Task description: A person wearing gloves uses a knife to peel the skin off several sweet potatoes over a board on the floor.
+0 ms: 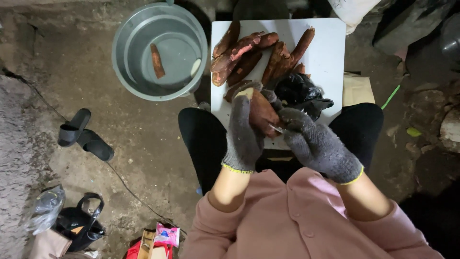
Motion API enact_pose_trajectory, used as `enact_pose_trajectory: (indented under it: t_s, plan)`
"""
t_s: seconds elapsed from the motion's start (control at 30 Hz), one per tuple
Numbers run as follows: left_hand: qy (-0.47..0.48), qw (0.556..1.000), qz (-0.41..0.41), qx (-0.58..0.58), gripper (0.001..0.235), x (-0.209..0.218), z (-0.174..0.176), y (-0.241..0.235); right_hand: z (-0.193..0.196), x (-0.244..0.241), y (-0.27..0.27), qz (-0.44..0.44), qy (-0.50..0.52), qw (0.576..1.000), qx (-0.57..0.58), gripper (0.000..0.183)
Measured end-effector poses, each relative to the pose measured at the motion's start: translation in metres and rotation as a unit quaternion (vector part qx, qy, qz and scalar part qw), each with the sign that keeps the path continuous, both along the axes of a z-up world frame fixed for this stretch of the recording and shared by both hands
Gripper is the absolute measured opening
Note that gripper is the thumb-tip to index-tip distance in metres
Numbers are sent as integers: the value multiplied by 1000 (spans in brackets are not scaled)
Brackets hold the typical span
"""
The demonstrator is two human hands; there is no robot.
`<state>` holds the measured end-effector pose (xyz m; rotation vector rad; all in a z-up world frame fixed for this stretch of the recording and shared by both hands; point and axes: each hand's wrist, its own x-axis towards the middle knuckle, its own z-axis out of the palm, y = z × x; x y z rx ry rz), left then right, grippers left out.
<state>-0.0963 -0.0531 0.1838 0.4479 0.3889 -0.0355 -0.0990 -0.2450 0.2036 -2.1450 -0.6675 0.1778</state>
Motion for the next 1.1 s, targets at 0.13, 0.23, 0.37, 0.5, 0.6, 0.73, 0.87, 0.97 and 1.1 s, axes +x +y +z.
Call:
enact_pose_trajectory:
  t_s: [0.13,0.23,0.37,0.5,0.6,0.73,0.87,0.97,1.1]
  plan:
    - [2,1000,-14,2,30,-3,1,-1,3,-3,9,-16,42,992,119,45]
    - [-21,1000,-6,-18,33,-9,-20,-10,-1,-7,7,-16,20,989,144,42]
    - [-60,997,27,-49,48,-13,-14,-19,28,-2,10,33,-54,995,73,43]
    - [-53,996,33,-65,52,-9,-22,-16,79,-5,26,11,168,960,225,35]
    - [-42,994,56,-85,60,-4,-35,-14,63,-7,23,0,26,999,41,39]
    - [-70,995,16,-63,63,0,-49,-15,-25,1,-10,-18,-62,997,52,42]
    - [-43,998,3,-44,66,4,-14,-11,-54,5,-22,27,-158,985,63,60]
    - [59,997,44,0,55,5,17,-24,-49,10,-19,32,-165,984,62,55]
    - [-9,998,-55,11,55,-1,7,-18,-29,9,-12,41,-169,983,59,48]
